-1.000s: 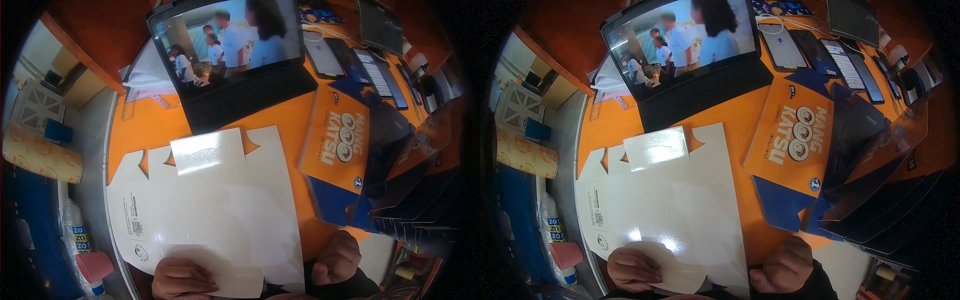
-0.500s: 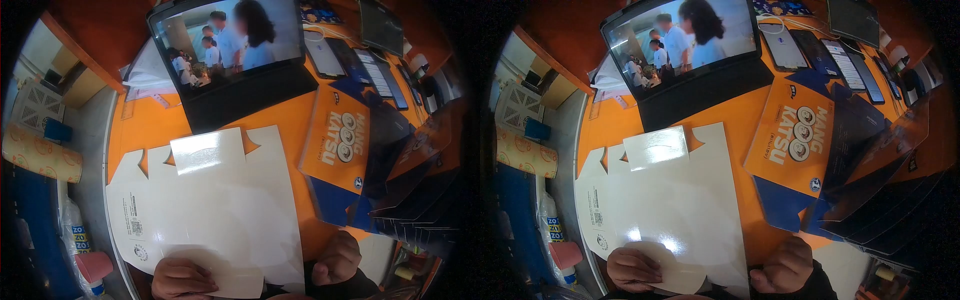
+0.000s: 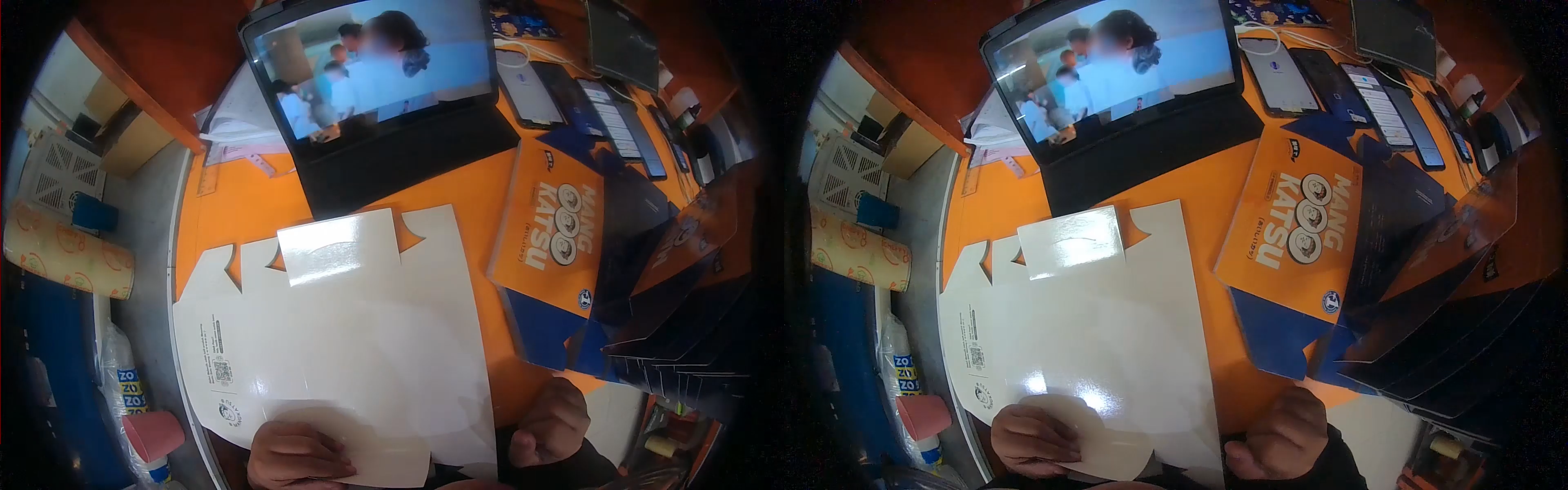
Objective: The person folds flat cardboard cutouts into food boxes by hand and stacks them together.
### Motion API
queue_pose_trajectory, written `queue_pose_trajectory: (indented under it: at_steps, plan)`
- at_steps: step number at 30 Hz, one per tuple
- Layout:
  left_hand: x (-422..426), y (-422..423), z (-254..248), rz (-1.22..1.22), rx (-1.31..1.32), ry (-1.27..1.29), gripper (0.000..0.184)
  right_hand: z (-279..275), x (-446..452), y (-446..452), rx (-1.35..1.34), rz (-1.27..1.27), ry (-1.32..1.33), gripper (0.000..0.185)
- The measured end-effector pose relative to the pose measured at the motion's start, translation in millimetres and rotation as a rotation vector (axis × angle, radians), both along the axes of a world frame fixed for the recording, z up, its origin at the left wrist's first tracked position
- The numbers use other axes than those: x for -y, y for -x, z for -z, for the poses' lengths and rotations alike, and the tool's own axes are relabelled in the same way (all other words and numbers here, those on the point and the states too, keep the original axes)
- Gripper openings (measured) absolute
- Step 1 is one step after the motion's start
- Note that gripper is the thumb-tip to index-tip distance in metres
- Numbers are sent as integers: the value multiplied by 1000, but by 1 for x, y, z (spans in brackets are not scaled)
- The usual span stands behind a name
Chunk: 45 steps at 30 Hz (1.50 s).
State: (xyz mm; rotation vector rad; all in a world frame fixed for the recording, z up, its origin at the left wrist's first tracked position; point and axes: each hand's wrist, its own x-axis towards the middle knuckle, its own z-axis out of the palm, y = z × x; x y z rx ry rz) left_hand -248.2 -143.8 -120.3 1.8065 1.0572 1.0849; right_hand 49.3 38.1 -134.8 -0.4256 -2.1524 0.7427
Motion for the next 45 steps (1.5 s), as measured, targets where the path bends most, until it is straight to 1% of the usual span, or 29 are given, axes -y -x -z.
queue_pose_trajectory:
  at_steps: [4, 7, 13, 16, 19, 22, 25, 31, 34, 37, 40, 45]
  plan:
    - [1, 1, 4, 10, 19, -11, 26, -1, -1, 0, 18, -19, -4, 25]
    - [4, 0, 2, -10, 2, 9, 26, 0, 4, 0, 4, 36, 27, 25]
    - [2, 3, 2, 22, -25, -6, 26, 0, 3, -1, 12, 20, 37, 25]
    - [4, 1, 4, -10, -8, -16, 25, -3, 4, -1, 54, 33, 67, 33]
    - [-1, -5, 1, -63, 25, -29, 25, 3, 4, -3, 39, 30, 51, 32]
    - [-1, -2, 3, -19, 9, -52, 25, 2, 5, 0, 21, 44, 65, 33]
    - [-3, -4, -1, -47, -3, -50, 26, 1, 6, 2, 13, 75, 62, 33]
    - [2, 0, 1, -22, -26, -11, 26, 4, 6, 2, -31, 56, 68, 32]
    - [3, -2, 0, -57, -12, 11, 25, 2, 5, 1, -21, 49, 68, 33]
    - [0, 2, 0, 0, -7, 13, 25, -2, 4, 2, 24, 35, 22, 26]
    - [-1, 0, -2, -13, -23, 32, 25, 0, 6, 4, -8, 78, 15, 27]
    - [1, 2, -1, 8, -28, 39, 26, -1, 6, 4, -4, 73, 9, 28]
